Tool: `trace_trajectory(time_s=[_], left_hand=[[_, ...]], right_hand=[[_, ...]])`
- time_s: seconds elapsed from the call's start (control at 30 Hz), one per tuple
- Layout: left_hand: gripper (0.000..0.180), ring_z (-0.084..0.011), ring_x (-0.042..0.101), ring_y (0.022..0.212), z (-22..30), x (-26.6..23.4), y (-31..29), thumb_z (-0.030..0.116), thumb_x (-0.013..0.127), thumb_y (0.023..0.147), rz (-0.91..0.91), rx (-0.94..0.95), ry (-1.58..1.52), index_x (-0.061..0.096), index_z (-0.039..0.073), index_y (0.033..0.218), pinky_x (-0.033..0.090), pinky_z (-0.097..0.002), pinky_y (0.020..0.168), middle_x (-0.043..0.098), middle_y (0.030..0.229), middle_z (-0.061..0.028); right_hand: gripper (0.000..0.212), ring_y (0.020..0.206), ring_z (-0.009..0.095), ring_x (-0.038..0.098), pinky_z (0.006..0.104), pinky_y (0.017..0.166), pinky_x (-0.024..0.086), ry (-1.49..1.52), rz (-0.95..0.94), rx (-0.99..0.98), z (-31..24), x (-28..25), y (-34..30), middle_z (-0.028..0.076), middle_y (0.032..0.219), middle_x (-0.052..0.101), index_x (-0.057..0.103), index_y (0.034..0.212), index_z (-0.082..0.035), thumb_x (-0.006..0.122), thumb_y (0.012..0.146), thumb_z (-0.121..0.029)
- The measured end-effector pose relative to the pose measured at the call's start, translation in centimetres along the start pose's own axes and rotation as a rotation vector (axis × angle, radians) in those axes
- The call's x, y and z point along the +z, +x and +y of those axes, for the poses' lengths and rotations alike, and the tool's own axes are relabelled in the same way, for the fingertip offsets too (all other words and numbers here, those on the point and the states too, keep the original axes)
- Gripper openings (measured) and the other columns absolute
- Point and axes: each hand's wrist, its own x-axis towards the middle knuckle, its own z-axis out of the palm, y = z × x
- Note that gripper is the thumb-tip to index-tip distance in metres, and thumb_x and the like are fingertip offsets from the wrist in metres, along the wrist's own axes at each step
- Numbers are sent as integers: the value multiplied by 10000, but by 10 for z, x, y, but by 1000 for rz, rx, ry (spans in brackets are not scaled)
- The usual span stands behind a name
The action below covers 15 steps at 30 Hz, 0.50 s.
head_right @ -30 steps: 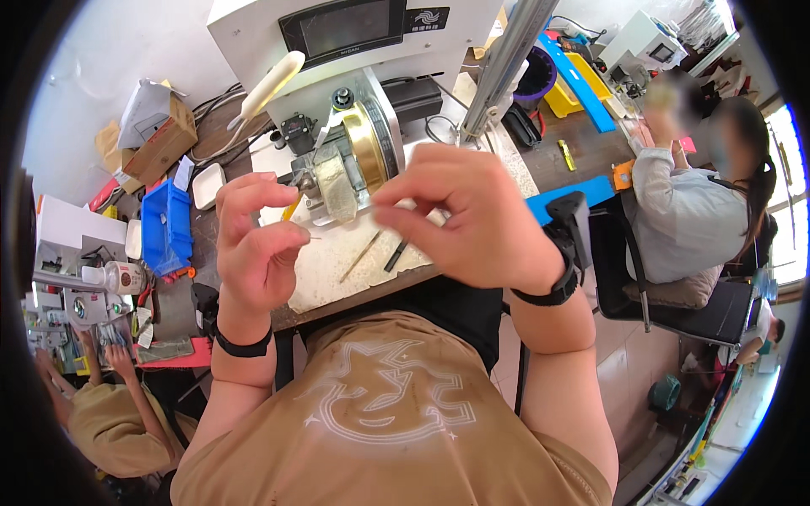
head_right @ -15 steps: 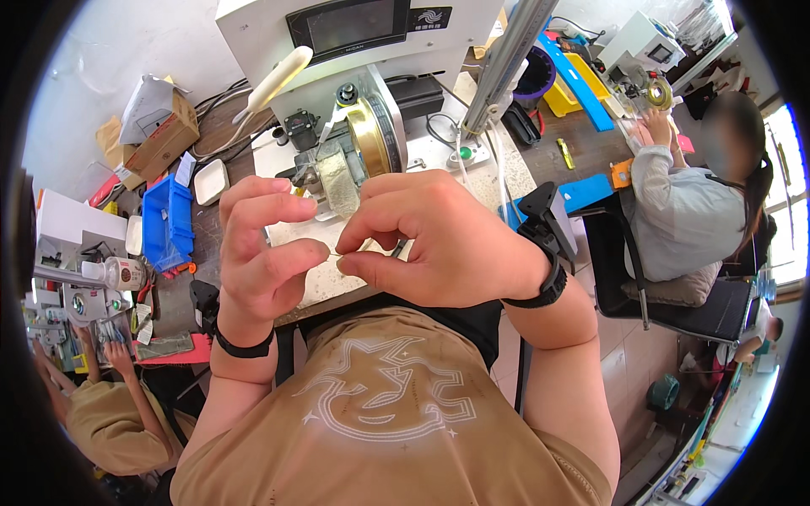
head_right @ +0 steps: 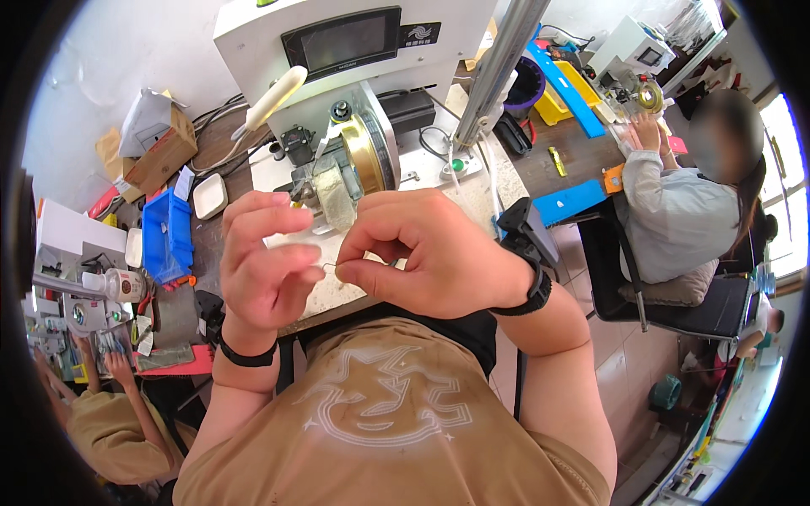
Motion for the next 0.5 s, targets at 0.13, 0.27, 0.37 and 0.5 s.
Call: trace_trajectory(time_s=[0.13,0.27,0.37,0.5], left_hand=[[641,-397,564,1279,1,20,16,502,625,973,-62,-235,-321,572,-14,1350,393,-514,1107,636,1333,-195],[653,-342,580,1279,14,31,10,516,640,952,-505,-189,-389,570,15,1366,278,-580,1180,649,1276,-183],[443,-333,639,1116,24,31,-6,369,725,927,-662,-231,-522,659,53,1230,426,-510,1065,702,1122,-142],[178,-313,695,910,36,17,-18,211,765,905,-742,-413,-550,744,84,1027,552,-394,831,732,951,-122]], right_hand=[[57,573,95,471,259,512,335,81,174,-153,-10,1,-3,14,718,578,737,863,-66,793,854,-65],[83,615,78,487,226,563,361,46,440,-297,-25,-32,10,26,759,608,692,848,-12,741,908,-43],[79,670,31,499,224,580,419,150,813,-341,-31,-90,36,-5,734,626,707,885,2,724,936,-56],[166,652,47,536,233,597,449,-130,1268,-316,-65,-193,71,11,722,670,756,935,33,753,920,-132]])
